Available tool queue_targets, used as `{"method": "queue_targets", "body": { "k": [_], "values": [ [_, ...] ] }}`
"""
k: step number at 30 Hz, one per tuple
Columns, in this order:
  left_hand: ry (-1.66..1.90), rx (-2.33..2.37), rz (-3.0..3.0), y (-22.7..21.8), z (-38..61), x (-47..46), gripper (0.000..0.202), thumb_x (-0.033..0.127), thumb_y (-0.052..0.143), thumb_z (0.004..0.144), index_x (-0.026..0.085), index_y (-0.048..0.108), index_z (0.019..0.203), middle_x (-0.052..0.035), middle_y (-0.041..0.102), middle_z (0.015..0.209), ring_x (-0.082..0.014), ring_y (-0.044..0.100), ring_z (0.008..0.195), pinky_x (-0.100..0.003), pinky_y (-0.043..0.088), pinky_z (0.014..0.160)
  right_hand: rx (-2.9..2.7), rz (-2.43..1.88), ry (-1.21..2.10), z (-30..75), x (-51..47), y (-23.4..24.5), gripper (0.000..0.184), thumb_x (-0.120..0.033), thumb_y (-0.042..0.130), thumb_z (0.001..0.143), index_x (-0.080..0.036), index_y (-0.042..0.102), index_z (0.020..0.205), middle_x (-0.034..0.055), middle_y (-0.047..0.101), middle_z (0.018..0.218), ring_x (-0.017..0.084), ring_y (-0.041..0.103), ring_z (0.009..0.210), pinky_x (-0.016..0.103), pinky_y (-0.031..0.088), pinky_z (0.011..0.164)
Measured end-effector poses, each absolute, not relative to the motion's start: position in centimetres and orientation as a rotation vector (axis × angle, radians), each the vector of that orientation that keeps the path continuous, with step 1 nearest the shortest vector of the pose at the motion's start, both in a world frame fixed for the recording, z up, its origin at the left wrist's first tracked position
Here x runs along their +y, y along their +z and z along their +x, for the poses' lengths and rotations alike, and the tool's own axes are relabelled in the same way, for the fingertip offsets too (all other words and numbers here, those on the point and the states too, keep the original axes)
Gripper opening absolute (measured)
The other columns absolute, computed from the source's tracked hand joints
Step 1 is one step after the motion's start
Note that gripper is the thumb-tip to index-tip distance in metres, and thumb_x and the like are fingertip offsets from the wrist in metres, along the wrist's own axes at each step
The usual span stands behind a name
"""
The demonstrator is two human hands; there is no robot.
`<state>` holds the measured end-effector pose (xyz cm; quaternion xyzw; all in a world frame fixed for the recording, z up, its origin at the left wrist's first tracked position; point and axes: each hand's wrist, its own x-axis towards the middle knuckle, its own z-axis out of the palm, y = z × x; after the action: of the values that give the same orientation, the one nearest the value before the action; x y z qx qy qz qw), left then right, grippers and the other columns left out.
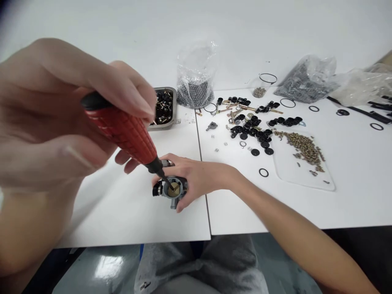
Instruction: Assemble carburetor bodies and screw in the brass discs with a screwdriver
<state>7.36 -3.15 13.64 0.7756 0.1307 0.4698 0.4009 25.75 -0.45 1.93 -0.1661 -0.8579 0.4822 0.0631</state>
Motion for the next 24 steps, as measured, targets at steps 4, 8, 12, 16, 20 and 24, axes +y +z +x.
{"method": "queue_targets", "body": {
  "k": [4,8,12,16,20,24],
  "values": [
    [1.171,0.428,1.856,12.6,7.1,-3.0,0.03,0.052,0.068,0.078,0.023,0.071,0.079,-0.0009,0.066,0.081,-0.0148,0.065,0.069,-0.024,0.046,0.044,-2.608,-0.502,1.419,25.7,-0.4,1.9,0.064,-0.035,0.082,0.069,-0.029,0.057,0.128,0.005,0.04,0.139,0.023,0.043,0.129,0.035,0.038,0.11],
    [1.035,0.446,1.859,12.6,7.1,-3.0,0.034,0.054,0.067,0.078,0.021,0.072,0.076,-0.0039,0.067,0.093,-0.0183,0.066,0.075,-0.03,0.053,0.053,-2.599,-0.489,1.425,25.7,-0.4,2.0,0.065,-0.035,0.082,0.069,-0.027,0.056,0.129,0.0051,0.039,0.141,0.022,0.044,0.127,0.032,0.039,0.108],
    [1.239,0.428,1.835,12.8,7.3,-3.2,0.027,0.051,0.066,0.081,0.024,0.073,0.078,0.0022,0.07,0.087,-0.0159,0.067,0.089,-0.021,0.05,0.052,-2.612,-0.491,1.413,25.7,-0.4,2.0,0.064,-0.035,0.081,0.071,-0.027,0.056,0.129,0.0049,0.039,0.139,0.021,0.045,0.126,0.032,0.04,0.107],
    [0.992,0.486,1.82,13.6,7.4,-3.2,0.035,0.052,0.069,0.078,0.018,0.073,0.074,-0.0078,0.072,0.09,-0.019,0.068,0.071,-0.025,0.045,0.038,-2.613,-0.502,1.38,25.8,-0.4,1.8,0.066,-0.038,0.082,0.068,-0.028,0.057,0.129,0.0052,0.04,0.14,0.022,0.046,0.126,0.033,0.04,0.108],
    [1.116,0.424,1.797,13.4,7.5,-3.1,0.025,0.045,0.068,0.081,0.021,0.073,0.075,-0.002,0.069,0.086,-0.0138,0.065,0.07,-0.026,0.054,0.055,-2.601,-0.509,1.422,25.7,-0.5,1.6,0.063,-0.038,0.08,0.072,-0.029,0.057,0.13,0.0032,0.033,0.149,0.022,0.042,0.132,0.031,0.04,0.107],
    [1.043,0.453,1.676,12.6,7.0,-2.8,0.024,0.033,0.063,0.087,0.015,0.072,0.1,-0.0076,0.071,0.085,-0.0182,0.067,0.069,-0.026,0.048,0.042,-2.648,-0.467,1.354,25.8,-0.4,1.4,0.067,-0.041,0.08,0.071,-0.028,0.055,0.131,0.004,0.03,0.152,0.025,0.03,0.141,0.035,0.034,0.113]
  ]
}}
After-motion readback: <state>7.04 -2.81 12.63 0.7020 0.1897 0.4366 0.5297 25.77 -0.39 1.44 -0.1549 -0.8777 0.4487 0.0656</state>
